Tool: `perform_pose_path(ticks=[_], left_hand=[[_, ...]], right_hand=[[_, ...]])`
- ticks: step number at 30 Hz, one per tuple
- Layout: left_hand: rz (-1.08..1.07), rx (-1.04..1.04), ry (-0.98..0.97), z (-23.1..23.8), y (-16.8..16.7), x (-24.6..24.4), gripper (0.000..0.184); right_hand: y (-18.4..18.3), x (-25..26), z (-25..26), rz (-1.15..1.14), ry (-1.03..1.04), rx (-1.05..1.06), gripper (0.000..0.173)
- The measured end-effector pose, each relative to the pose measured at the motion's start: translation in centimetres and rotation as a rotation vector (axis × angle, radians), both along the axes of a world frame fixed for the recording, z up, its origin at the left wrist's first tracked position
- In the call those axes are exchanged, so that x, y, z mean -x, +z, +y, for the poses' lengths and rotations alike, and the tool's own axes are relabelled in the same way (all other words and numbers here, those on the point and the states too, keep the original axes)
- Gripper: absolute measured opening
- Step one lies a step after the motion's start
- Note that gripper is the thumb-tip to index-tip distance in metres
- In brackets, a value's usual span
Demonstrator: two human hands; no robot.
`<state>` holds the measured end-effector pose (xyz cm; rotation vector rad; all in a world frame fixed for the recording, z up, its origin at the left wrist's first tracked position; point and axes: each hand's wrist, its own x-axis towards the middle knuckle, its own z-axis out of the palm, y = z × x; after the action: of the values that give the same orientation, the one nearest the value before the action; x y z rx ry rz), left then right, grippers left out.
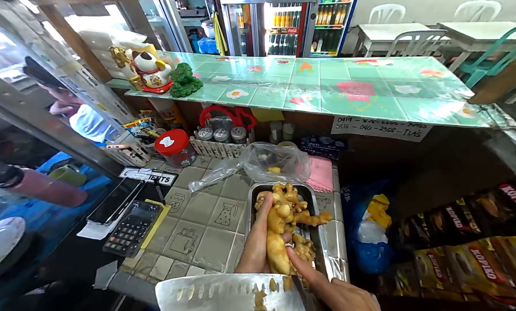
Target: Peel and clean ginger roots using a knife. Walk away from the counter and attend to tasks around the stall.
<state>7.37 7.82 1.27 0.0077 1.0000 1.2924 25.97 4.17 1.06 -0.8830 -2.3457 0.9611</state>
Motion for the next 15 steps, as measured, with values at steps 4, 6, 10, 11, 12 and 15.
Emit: perform_pose_path(ticks=[4, 6, 10, 11, 12, 15], left_hand=[[-0.031, -0.033, -0.034, -0.19, -0.27, -0.03, 0.059], [-0.041, -0.066, -0.054, -0.25, -0.49, 0.0, 0.059], [-0.085, -0.058, -0.054, -0.47, -0.4, -0.03, 0.059], [-0.077, -0.059, -0.051, -0.55, -0.29, -0.08, 0.058], [-0.064, -0.063, -0.051, -0.61, -0.2, -0.11, 0.057], [-0.06, -0.092, -0.073, -0.73, -0.27, 0.07, 0.058]], right_hand=[[-0.1, -0.04, -0.12, 0.013, 0.003, -0.013, 0.072], [-0.11, -0.05, -0.18, 0.03, -0.003, -0.023, 0.07], [-0.13, -0.04, -0.27, 0.05, -0.008, -0.025, 0.068], [-0.13, -0.06, -0.27, 0.05, -0.002, -0.004, 0.068], [-0.12, -0.09, -0.28, 0.048, 0.004, 0.012, 0.069], [-0.12, -0.15, -0.24, 0.051, 0.01, 0.006, 0.067]])
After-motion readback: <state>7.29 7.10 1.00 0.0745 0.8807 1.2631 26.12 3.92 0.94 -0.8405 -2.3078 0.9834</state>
